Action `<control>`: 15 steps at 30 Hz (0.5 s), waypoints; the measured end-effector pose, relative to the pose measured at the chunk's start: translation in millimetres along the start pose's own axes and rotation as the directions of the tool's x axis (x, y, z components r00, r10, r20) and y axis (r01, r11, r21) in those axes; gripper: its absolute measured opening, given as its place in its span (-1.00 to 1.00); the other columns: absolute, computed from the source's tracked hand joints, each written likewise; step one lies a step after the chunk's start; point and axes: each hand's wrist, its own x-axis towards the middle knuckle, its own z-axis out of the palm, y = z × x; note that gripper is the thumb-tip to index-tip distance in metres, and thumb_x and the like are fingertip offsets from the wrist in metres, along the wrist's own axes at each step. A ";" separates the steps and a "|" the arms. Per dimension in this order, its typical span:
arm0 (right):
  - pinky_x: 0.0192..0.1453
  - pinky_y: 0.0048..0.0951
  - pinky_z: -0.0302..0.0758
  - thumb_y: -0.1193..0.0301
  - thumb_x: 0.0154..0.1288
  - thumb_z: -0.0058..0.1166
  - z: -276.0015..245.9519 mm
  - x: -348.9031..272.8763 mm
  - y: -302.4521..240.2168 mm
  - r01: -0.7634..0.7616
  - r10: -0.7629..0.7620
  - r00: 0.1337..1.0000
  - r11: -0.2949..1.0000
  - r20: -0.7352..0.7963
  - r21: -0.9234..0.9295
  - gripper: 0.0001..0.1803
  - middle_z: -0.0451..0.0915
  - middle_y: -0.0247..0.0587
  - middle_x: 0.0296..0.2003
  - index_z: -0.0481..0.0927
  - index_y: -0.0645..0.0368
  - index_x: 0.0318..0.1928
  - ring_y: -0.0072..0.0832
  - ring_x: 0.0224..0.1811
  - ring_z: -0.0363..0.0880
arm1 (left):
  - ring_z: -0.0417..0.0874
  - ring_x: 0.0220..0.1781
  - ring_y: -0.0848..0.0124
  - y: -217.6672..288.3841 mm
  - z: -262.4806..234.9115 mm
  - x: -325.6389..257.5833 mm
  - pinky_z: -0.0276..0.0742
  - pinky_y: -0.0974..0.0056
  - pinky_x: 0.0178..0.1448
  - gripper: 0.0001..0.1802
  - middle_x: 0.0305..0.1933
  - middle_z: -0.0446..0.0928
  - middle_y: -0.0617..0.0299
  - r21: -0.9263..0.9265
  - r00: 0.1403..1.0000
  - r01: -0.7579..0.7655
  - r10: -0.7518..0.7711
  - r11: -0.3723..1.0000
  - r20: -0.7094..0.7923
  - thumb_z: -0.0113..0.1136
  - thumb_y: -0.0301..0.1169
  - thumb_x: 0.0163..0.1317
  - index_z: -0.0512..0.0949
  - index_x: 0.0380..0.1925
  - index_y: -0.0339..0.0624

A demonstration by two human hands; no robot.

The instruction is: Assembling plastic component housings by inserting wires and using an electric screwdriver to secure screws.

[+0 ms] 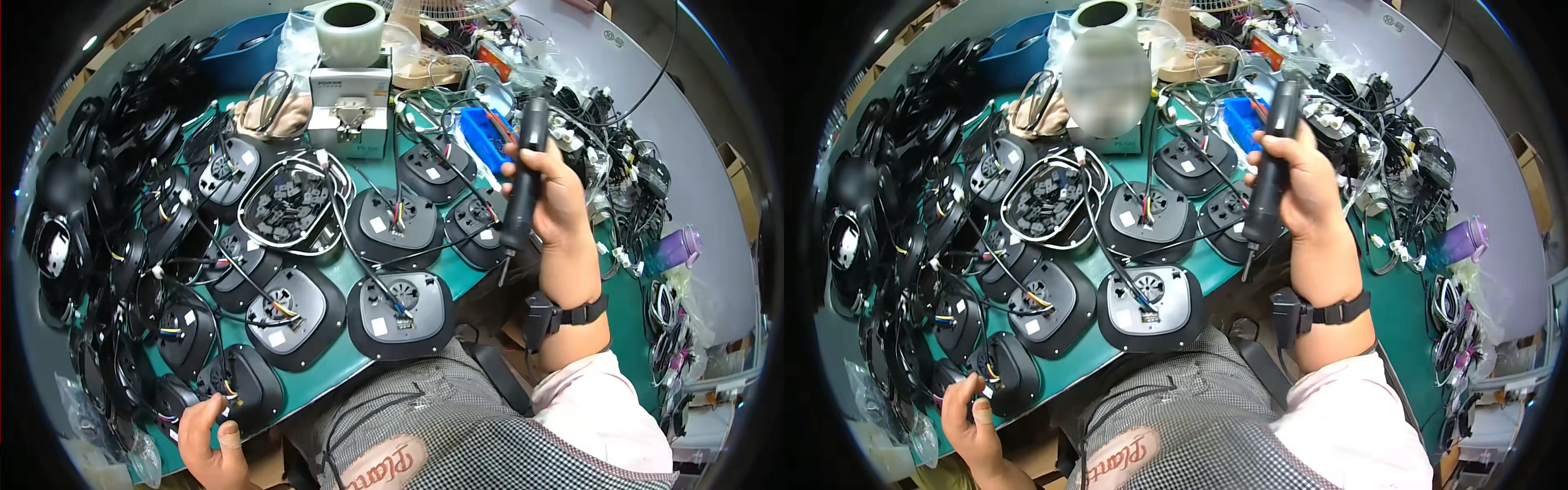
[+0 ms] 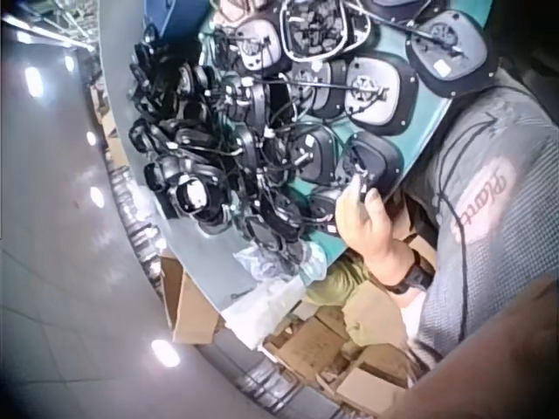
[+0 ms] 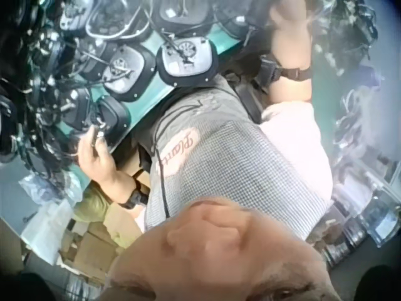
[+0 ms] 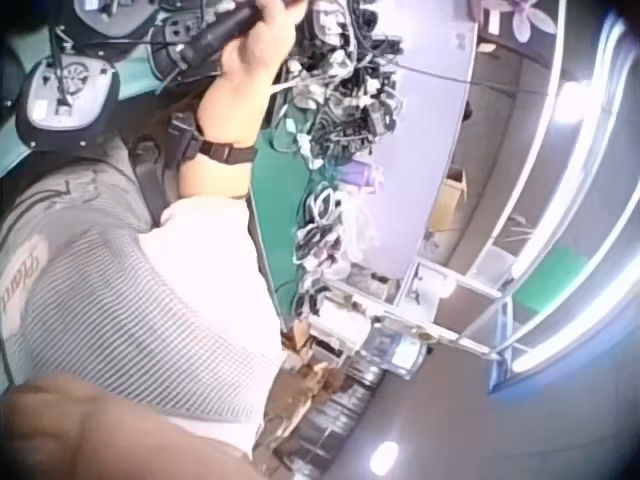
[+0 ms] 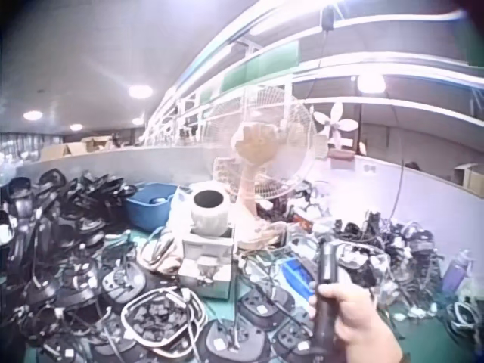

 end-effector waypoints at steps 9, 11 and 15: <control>-0.34 -0.44 0.54 0.58 0.13 0.00 50.2 39.1 58.9 -0.078 0.128 0.984 0.933 0.120 -0.352 -0.14 0.45 -0.20 -0.11 -0.10 0.03 0.41 -0.47 -0.32 0.50 | 0.60 -0.30 0.15 8.2 4.8 9.1 0.48 0.20 -0.18 -0.71 -0.33 0.60 0.03 0.014 0.999 0.008 -0.007 1.000 -0.054 0.28 -0.38 -0.05 0.61 -0.28 -0.27; -0.30 -0.48 0.51 0.62 0.06 -0.06 46.1 44.6 72.3 -0.042 0.095 0.990 0.905 0.104 -0.424 -0.14 0.44 -0.19 -0.03 -0.06 0.08 0.41 -0.49 -0.27 0.48 | 0.61 -0.33 0.16 3.9 3.2 11.2 0.47 0.20 -0.21 -0.69 -0.36 0.60 0.06 0.018 0.999 0.001 0.000 1.000 -0.036 0.31 -0.38 -0.09 0.62 -0.27 -0.19; -0.28 -0.59 0.43 0.64 0.01 -0.10 39.3 48.2 86.1 0.106 -0.029 0.988 0.833 0.149 -0.543 -0.16 0.43 -0.21 0.00 0.02 0.15 0.39 -0.55 -0.31 0.47 | 0.61 -0.37 0.24 -3.8 -12.8 0.2 0.47 0.26 -0.27 -0.71 -0.37 0.61 0.14 0.030 0.997 0.007 -0.005 1.000 -0.077 0.28 -0.40 -0.03 0.61 -0.24 -0.21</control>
